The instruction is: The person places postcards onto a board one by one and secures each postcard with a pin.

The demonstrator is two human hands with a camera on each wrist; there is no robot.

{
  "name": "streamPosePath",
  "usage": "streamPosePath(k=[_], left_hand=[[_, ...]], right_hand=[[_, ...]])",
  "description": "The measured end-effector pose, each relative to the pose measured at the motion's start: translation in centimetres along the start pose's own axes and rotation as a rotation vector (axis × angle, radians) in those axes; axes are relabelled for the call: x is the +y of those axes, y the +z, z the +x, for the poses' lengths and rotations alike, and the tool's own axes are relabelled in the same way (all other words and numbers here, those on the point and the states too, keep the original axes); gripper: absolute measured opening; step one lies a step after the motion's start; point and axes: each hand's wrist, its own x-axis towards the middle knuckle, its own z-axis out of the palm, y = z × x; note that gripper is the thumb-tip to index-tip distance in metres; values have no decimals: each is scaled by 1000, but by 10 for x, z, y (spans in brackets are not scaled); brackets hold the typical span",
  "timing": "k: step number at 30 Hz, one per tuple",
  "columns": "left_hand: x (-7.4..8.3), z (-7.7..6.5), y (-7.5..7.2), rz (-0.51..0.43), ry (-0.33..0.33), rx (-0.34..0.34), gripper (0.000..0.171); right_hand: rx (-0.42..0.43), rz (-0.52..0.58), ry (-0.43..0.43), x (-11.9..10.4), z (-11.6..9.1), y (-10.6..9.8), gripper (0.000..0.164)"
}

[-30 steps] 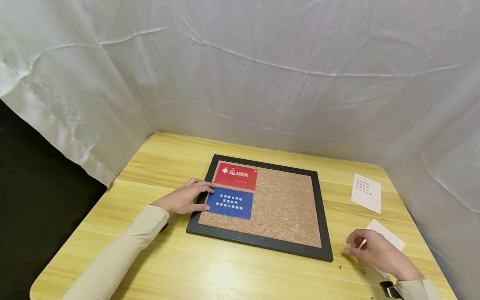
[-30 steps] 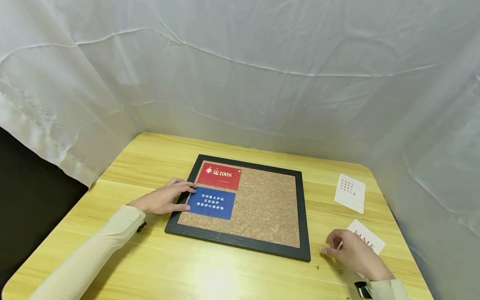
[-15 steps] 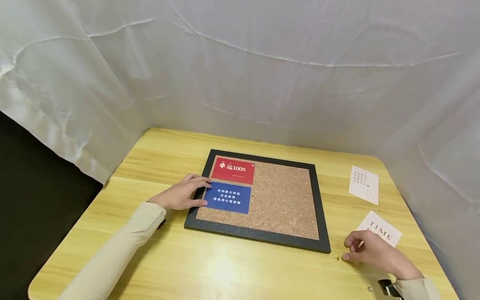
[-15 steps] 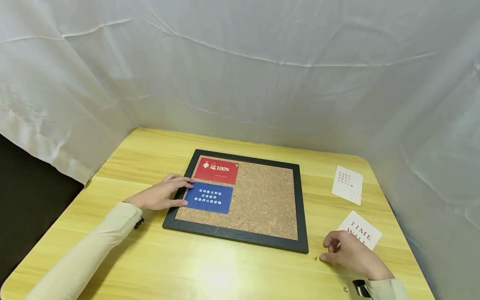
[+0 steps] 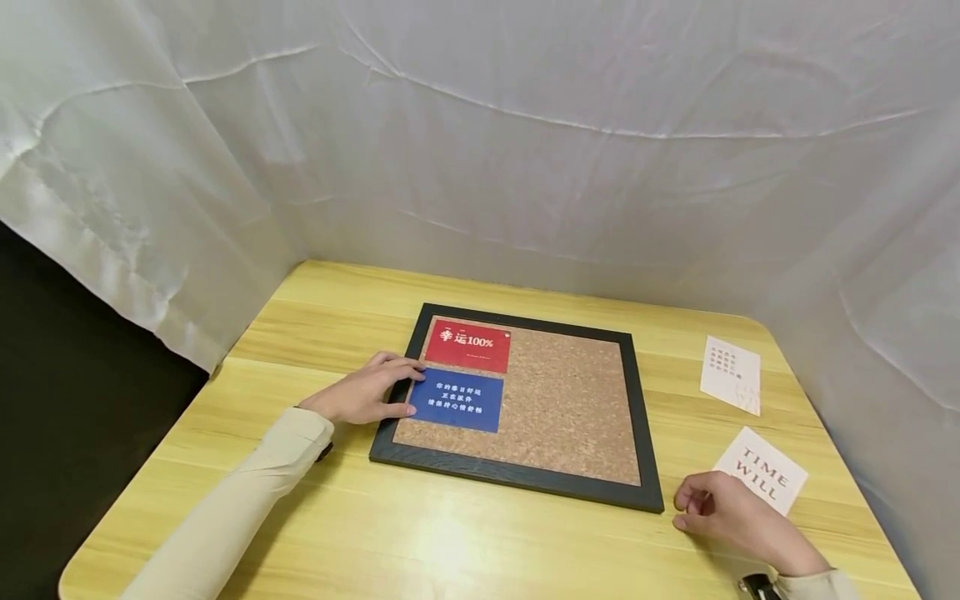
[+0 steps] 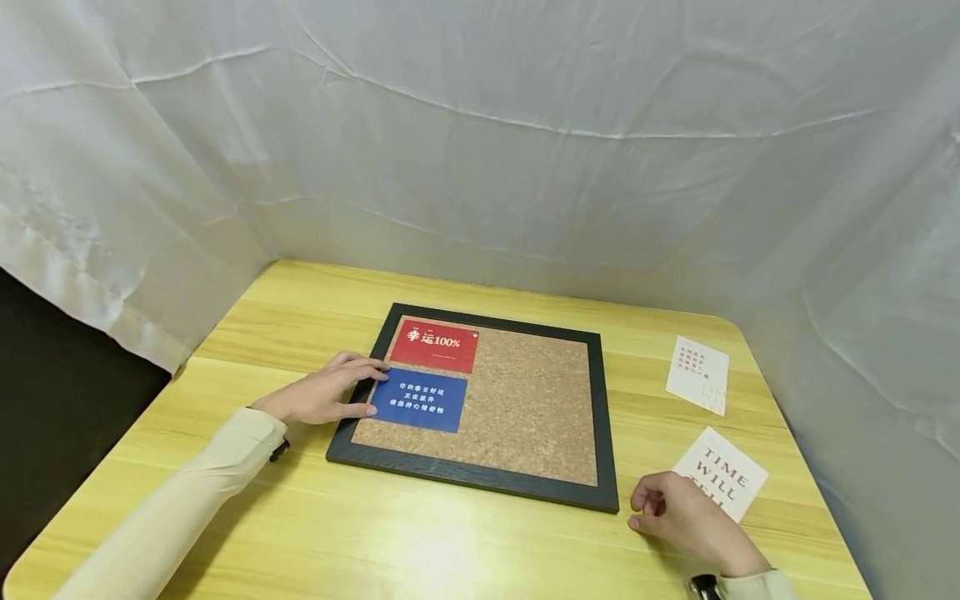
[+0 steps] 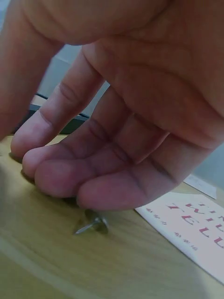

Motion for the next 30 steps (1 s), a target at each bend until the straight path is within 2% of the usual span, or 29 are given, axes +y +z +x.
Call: streamPosePath(k=[5, 14, 24, 30], left_hand=[[1, -1, 1, -3, -7, 4, 58], [1, 0, 1, -1, 15, 5, 56], [1, -1, 1, 6, 24, 13, 56], [0, -1, 0, 3, 24, 13, 56]], right_hand=[[13, -34, -33, 3, 2, 1, 12], [32, -107, 19, 1, 3, -1, 14], [73, -106, 90, -4, 7, -3, 13], [108, -144, 147, -5, 10, -4, 12]])
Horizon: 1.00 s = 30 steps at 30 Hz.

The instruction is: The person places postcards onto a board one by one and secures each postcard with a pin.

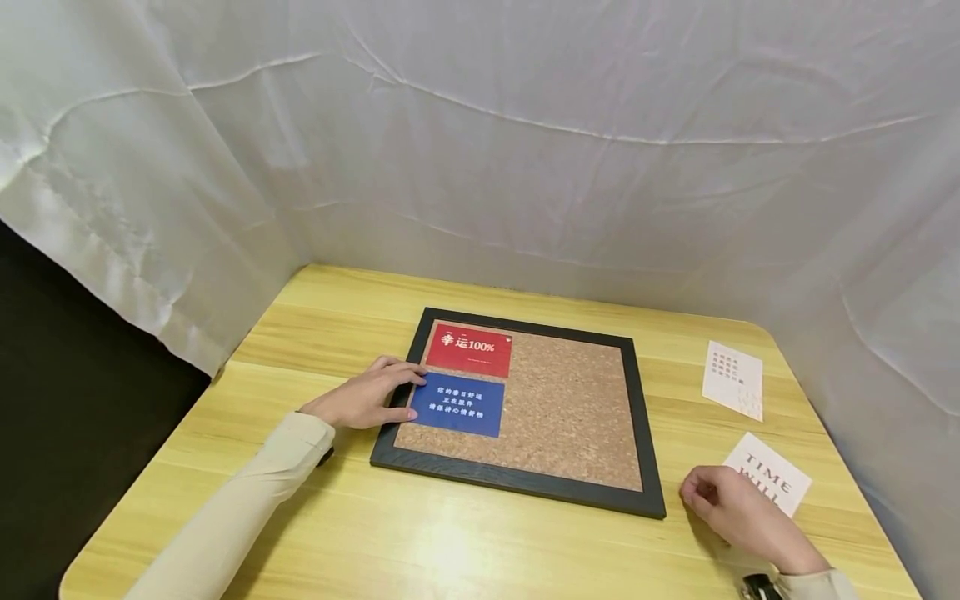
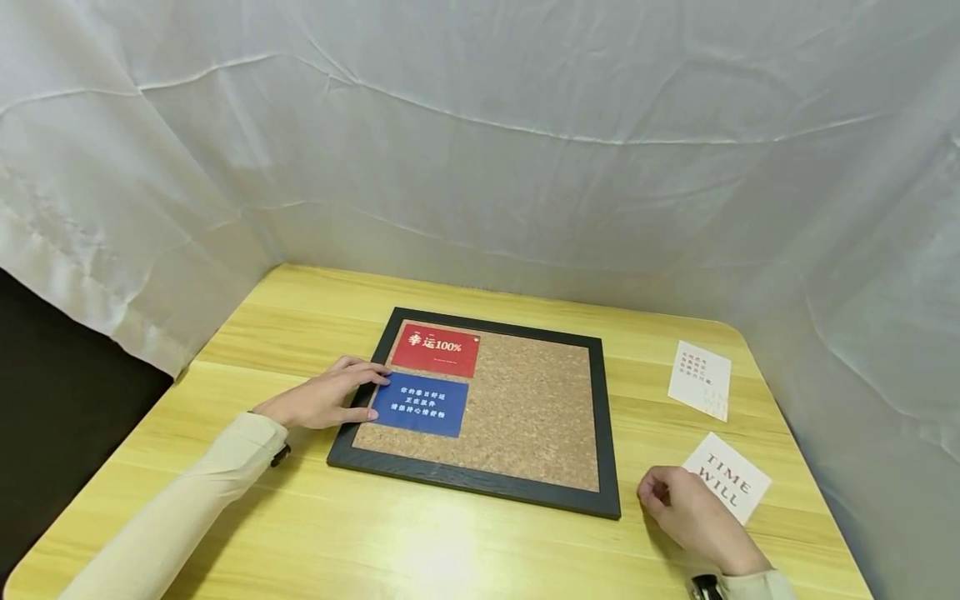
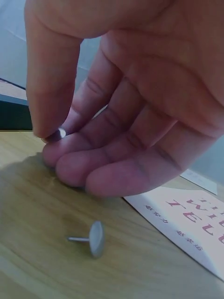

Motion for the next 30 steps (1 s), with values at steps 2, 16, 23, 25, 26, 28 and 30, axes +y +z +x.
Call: streamPosePath(k=[2, 16, 23, 25, 26, 28, 30], left_hand=[[0, 0, 0, -4, -3, 1, 55], [0, 0, 2, -2, -10, -1, 56], [1, -1, 2, -4, -11, 3, 56], [1, -1, 2, -8, -14, 2, 56], [1, -1, 2, -12, -17, 1, 56], [1, -1, 2, -8, -13, 4, 56], [1, -1, 2, -5, -5, 9, 55]], right_hand=[[15, -11, 32, -1, 0, 0, 11], [159, -25, 97, -11, 7, -7, 19], [221, -8, 65, -15, 14, -8, 13], [220, -5, 69, -16, 17, -9, 13], [216, 0, 72, -17, 18, -10, 13], [211, 9, 71, -18, 20, -11, 14], [215, 21, 60, -20, 22, -11, 16]])
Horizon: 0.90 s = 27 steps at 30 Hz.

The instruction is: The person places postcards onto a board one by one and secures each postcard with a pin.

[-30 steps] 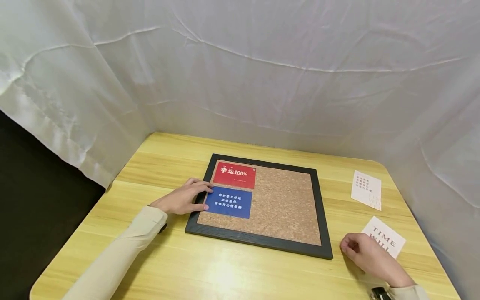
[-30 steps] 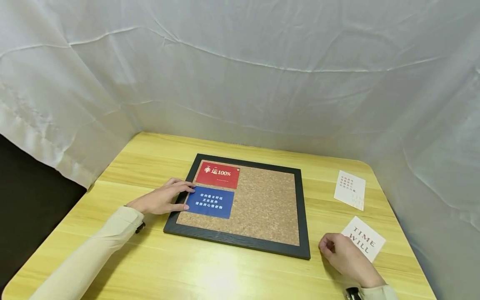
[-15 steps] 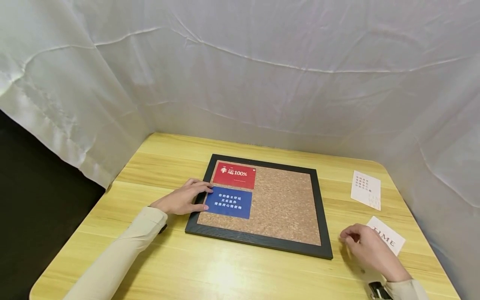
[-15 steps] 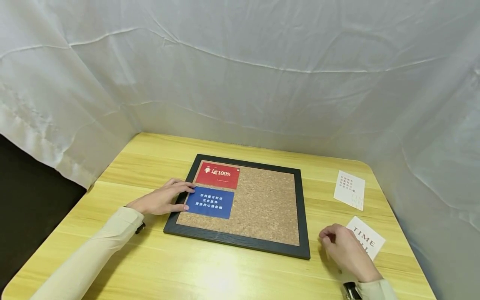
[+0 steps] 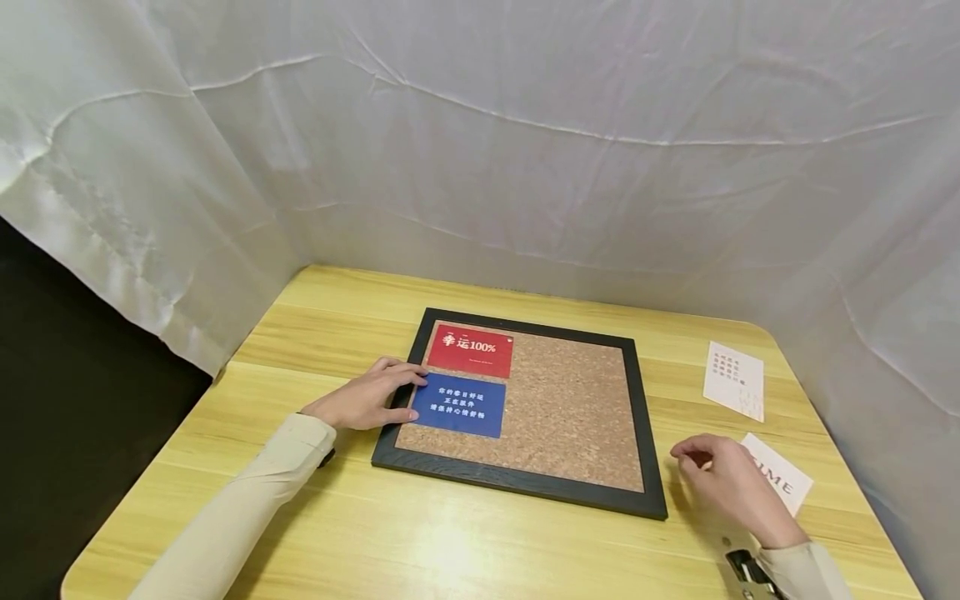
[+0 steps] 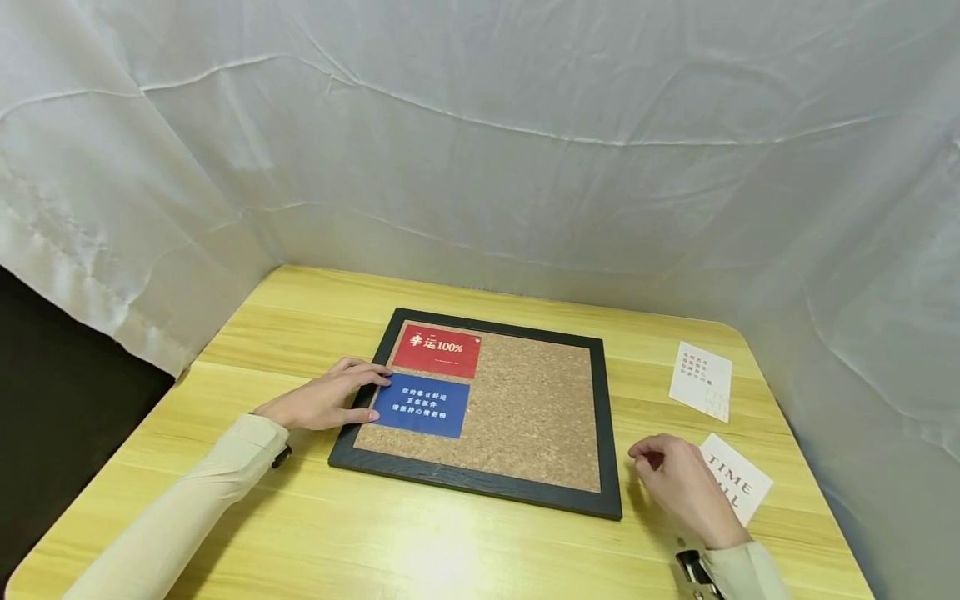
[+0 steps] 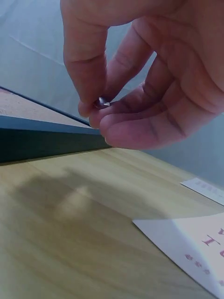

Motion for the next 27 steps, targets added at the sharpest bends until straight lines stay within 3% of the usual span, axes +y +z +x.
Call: streamPosePath(k=[7, 27], left_hand=[[0, -1, -1, -4, -3, 2, 55], [4, 0, -3, 1, -2, 2, 54]], right_hand=[[43, 3, -65, -8, 8, 3, 17], [34, 15, -143, -34, 31, 2, 14]])
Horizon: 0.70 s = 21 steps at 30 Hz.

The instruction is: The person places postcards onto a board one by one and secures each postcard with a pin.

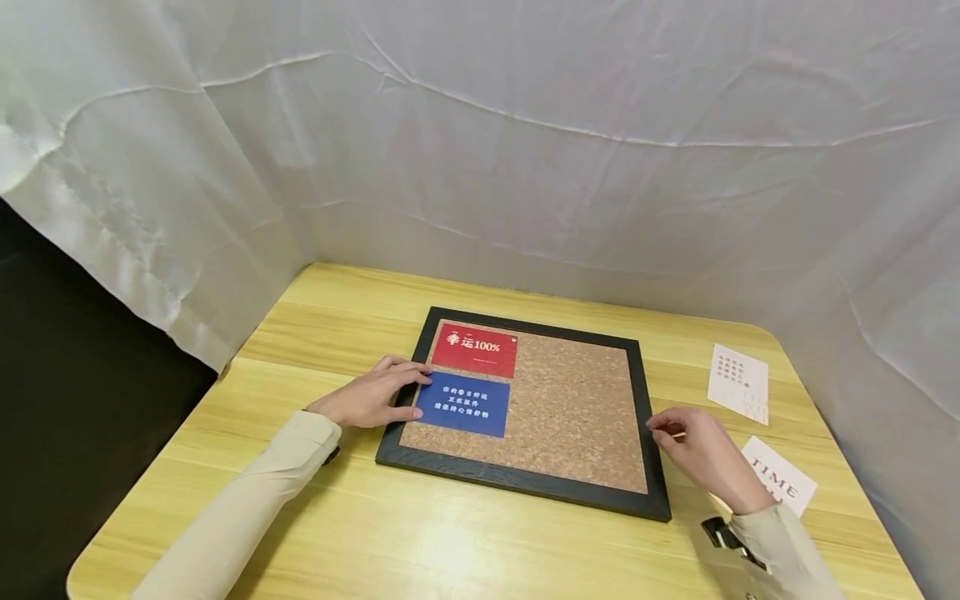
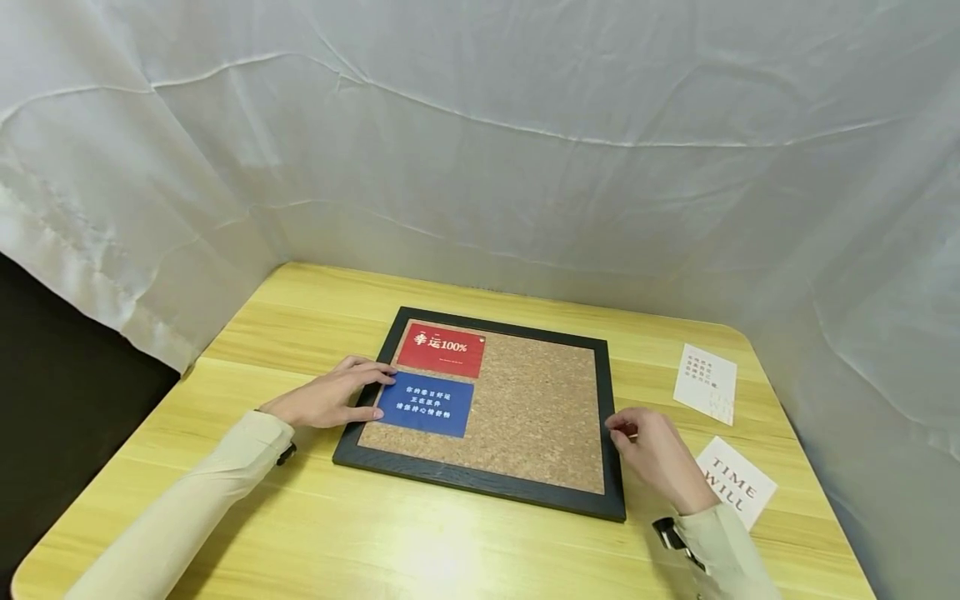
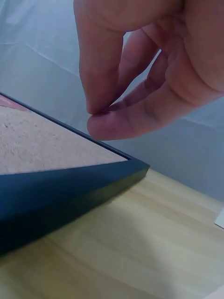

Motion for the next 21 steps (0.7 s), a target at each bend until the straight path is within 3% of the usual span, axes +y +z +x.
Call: streamPosePath(k=[21], left_hand=[[0, 0, 0, -8, -19, -6, 55]], right_hand=[[45, -1, -90, -22, 29, 2, 15]])
